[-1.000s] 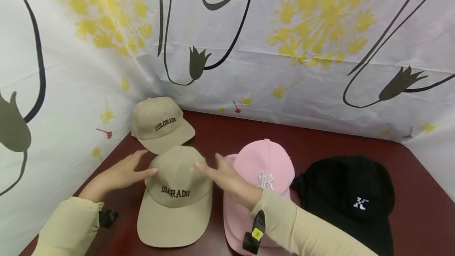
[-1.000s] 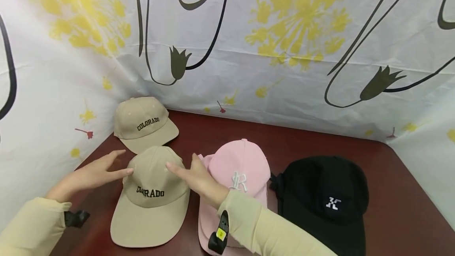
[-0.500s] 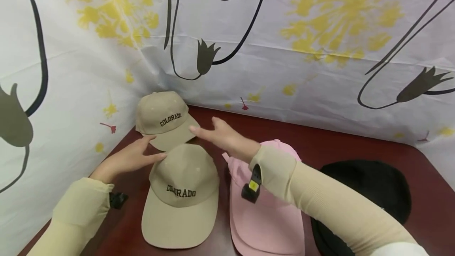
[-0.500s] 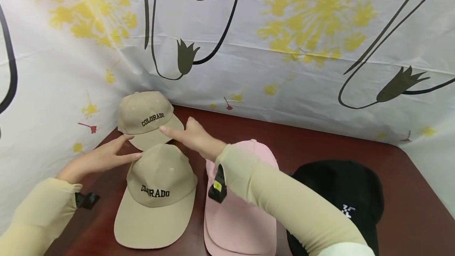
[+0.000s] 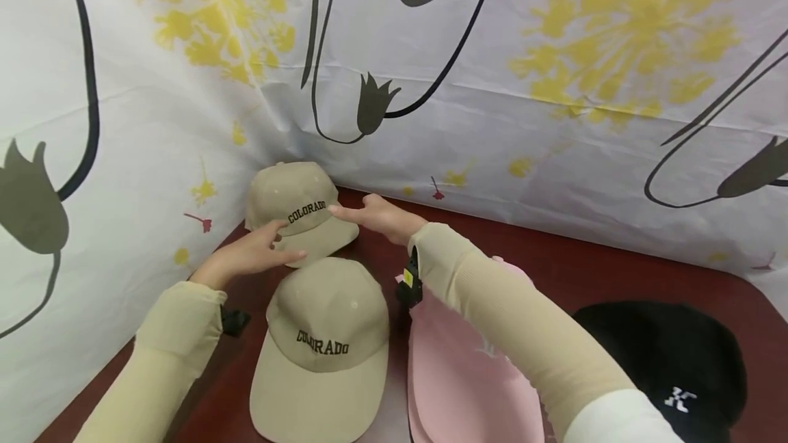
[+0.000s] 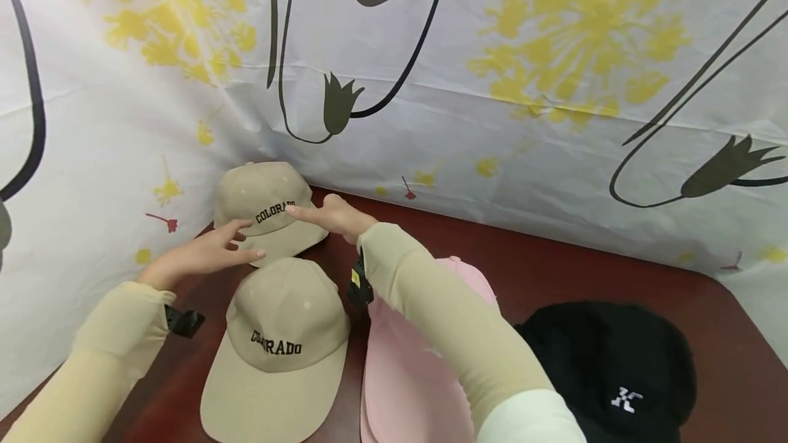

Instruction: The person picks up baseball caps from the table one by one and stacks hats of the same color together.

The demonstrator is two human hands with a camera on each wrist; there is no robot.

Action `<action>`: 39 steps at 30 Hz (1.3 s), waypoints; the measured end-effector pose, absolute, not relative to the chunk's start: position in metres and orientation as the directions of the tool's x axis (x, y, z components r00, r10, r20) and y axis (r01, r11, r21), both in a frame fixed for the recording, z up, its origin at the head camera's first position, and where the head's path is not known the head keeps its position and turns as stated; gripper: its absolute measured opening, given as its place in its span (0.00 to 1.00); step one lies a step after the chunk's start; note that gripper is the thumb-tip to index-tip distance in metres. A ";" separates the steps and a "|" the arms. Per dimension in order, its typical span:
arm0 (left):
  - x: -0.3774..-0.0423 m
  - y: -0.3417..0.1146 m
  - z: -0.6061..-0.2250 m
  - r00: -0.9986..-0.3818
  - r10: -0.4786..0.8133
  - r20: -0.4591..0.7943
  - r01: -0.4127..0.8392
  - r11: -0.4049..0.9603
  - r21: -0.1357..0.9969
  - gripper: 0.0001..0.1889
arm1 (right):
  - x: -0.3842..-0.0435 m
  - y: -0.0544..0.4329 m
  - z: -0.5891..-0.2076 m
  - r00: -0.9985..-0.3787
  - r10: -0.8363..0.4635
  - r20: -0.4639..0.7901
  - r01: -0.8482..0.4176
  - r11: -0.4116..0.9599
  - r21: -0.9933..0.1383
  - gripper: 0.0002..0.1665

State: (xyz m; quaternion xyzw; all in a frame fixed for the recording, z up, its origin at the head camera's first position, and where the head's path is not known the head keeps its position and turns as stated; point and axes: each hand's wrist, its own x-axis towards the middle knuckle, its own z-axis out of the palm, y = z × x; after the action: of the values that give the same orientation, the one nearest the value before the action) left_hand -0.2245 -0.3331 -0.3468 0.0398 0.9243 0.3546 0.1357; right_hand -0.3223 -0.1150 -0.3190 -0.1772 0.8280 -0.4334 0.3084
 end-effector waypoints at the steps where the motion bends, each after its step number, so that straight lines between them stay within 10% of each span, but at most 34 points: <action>1: -0.227 -0.335 -0.347 -0.960 0.160 -0.231 -0.037 0.743 0.668 0.46 | -0.326 -0.117 -0.323 -0.741 -0.565 -0.363 -0.025 0.564 -0.825 0.56; 23: -0.265 -0.361 -0.383 -0.953 0.002 -0.303 -0.250 0.561 0.789 0.45 | -0.368 -0.153 -0.393 -0.778 -0.533 -0.332 -0.034 0.563 -0.826 0.50; 30: -0.270 -0.359 -0.387 -0.958 -0.063 -0.281 -0.270 0.531 0.803 0.44 | -0.370 -0.160 -0.404 -0.814 -0.529 -0.243 -0.099 0.537 -0.838 0.22; 39: -0.276 -0.365 -0.396 -0.925 -0.201 -0.324 -0.378 0.372 0.848 0.41 | -0.363 -0.160 -0.405 -0.861 -0.457 -0.225 -0.067 0.538 -0.840 0.40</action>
State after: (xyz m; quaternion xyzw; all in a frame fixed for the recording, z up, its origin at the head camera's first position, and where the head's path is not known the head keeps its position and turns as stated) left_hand -0.2764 -0.3655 -0.3965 -0.1754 0.8241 0.5322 0.0832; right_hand -0.3635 -0.1604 -0.4050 -0.1540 0.8504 -0.4551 0.2144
